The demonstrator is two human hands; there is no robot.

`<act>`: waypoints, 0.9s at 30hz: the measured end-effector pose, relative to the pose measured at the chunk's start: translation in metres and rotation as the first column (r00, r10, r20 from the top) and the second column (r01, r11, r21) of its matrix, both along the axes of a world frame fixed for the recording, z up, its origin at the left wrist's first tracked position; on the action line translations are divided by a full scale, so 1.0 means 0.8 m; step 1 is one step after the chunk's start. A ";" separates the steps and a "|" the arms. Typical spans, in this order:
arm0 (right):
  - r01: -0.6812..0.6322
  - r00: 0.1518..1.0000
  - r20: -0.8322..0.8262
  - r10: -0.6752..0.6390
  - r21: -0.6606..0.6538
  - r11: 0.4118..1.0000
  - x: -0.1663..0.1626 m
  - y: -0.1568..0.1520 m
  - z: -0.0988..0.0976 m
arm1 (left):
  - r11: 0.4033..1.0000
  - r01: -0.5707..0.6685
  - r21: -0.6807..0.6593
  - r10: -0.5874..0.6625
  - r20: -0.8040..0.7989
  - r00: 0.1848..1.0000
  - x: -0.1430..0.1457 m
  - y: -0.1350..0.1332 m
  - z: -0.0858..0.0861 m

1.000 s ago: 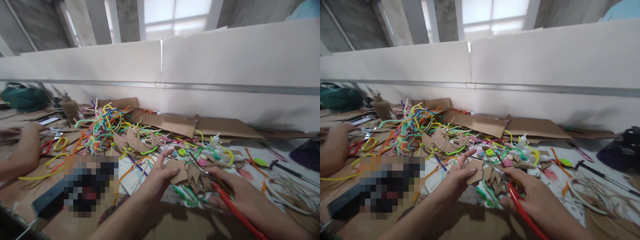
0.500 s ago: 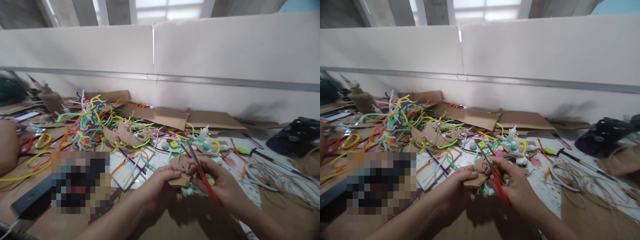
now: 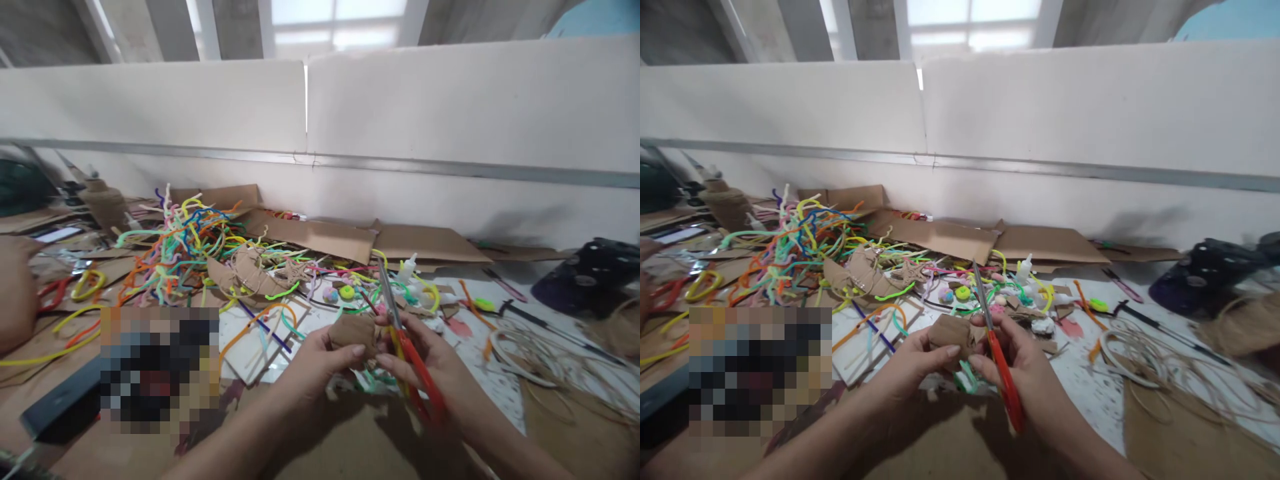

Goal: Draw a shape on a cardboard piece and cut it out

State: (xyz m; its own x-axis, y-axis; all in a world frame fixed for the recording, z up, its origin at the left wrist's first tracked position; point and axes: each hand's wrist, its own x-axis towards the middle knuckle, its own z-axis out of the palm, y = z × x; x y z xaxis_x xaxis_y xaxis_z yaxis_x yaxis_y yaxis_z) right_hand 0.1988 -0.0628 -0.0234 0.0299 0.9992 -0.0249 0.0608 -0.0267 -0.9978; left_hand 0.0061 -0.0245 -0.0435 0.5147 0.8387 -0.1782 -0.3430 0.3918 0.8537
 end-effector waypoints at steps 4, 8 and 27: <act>-0.198 0.948 0.261 0.182 0.036 0.980 0.026 0.009 -0.003 | 0.989 -0.145 0.019 0.145 0.019 0.989 -0.005 0.008 -0.001; -0.337 0.840 0.453 0.297 0.007 0.941 0.054 0.017 -0.010 | 0.976 -0.203 0.072 0.203 0.012 0.979 -0.012 0.015 0.003; -0.458 0.769 0.515 0.379 0.030 0.889 0.033 0.000 0.019 | 0.969 -0.206 0.136 0.211 -0.026 0.977 -0.015 0.020 0.009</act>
State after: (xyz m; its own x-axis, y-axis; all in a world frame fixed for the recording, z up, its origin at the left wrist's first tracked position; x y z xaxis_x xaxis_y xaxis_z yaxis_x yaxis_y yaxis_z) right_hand 0.2255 -0.0628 -0.0085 -0.4232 0.9057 0.0237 0.5046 0.2573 -0.8241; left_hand -0.0059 -0.0088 -0.0367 0.3209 0.9441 -0.0759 -0.3695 0.1986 0.9077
